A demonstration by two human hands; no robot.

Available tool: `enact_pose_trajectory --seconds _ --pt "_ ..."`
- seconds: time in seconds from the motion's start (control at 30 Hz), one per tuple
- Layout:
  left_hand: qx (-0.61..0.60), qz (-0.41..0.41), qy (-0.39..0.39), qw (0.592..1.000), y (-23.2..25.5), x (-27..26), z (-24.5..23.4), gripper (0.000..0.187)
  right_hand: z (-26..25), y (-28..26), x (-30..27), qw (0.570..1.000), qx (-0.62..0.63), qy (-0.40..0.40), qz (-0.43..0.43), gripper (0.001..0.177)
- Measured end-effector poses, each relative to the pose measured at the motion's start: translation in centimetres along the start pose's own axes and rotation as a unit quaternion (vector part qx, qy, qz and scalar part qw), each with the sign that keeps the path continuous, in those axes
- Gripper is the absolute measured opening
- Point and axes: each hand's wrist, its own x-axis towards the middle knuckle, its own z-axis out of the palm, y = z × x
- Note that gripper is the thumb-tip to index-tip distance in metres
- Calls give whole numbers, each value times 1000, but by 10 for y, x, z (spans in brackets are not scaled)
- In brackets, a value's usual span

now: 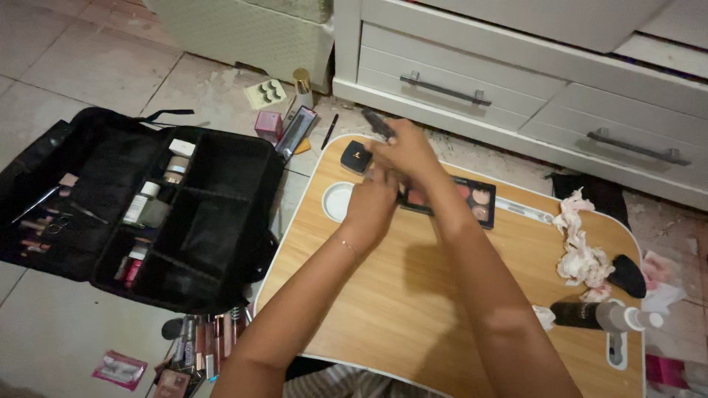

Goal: The person organizes various makeup items on a small table and places them into a black makeup bag. They wipe the surfaces of items like lipsticks and an eyeshadow palette with a tissue before packing them.

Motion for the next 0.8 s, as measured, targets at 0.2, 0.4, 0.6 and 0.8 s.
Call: enact_pose_trajectory --seconds 0.2,0.4,0.6,0.8 --pt "-103 -31 -74 991 -8 -14 -33 29 18 -33 5 993 2 -114 16 58" --pt "-146 -69 -119 980 -21 -35 -73 42 29 -61 -15 986 -142 -80 25 66" --pt "-178 -180 -14 967 -56 -86 -129 47 36 -80 -32 998 4 -52 26 56" --pt "-127 -324 103 932 -129 -187 -165 57 70 -134 -38 980 164 -110 -34 68"
